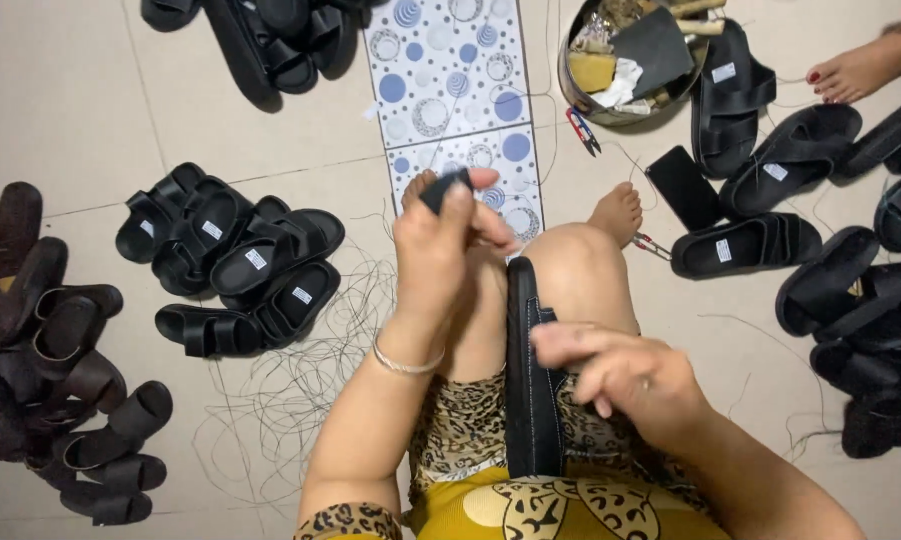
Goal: Hand-stitching the sole of a black sandal using a needle and thread while sitting on the floor.
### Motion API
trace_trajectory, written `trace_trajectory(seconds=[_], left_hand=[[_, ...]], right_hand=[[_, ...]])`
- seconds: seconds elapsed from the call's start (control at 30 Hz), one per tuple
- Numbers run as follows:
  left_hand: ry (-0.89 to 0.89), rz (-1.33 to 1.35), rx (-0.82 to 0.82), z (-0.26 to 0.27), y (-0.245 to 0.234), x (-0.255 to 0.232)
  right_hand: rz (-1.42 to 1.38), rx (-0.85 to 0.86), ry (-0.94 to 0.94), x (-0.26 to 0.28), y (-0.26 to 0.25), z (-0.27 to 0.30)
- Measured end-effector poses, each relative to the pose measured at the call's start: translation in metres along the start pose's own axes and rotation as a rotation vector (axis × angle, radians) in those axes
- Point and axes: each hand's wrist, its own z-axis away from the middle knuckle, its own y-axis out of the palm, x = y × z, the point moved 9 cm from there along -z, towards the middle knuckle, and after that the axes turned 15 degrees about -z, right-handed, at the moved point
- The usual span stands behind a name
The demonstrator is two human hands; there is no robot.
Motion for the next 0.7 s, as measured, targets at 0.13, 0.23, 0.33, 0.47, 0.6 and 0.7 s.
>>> trace_trajectory(seconds=[0.13, 0.23, 0.33, 0.47, 0.6, 0.7], left_hand=[[-0.318, 0.61, -0.107, -0.015, -0.006, 0.072], [-0.463, 0.415, 0.007, -0.021, -0.043, 0.11], [-0.35, -0.584, -0.04, -0.005, -0.12, 0.106], [0.164, -0.752, -0.211, 0.026, -0.107, -0.011], [0.096, -0.327, 0.235, 0.061, -0.024, -0.031], [-0.133, -0.351, 0.665, 0.087, 0.015, -0.008]], right_hand=[[-0.449, -0.171, -0.249, -0.018, -0.044, -0.019], [-0.193, -0.313, -0.024, -0.005, -0.072, -0.01], [0.276, -0.516, 0.168, 0.025, -0.105, 0.005], [0.837, -0.361, 0.091, 0.056, -0.084, 0.008], [0.799, 0.029, 0.659, -0.002, -0.036, 0.008], [0.919, 0.095, 0.196, 0.026, -0.01, -0.008]])
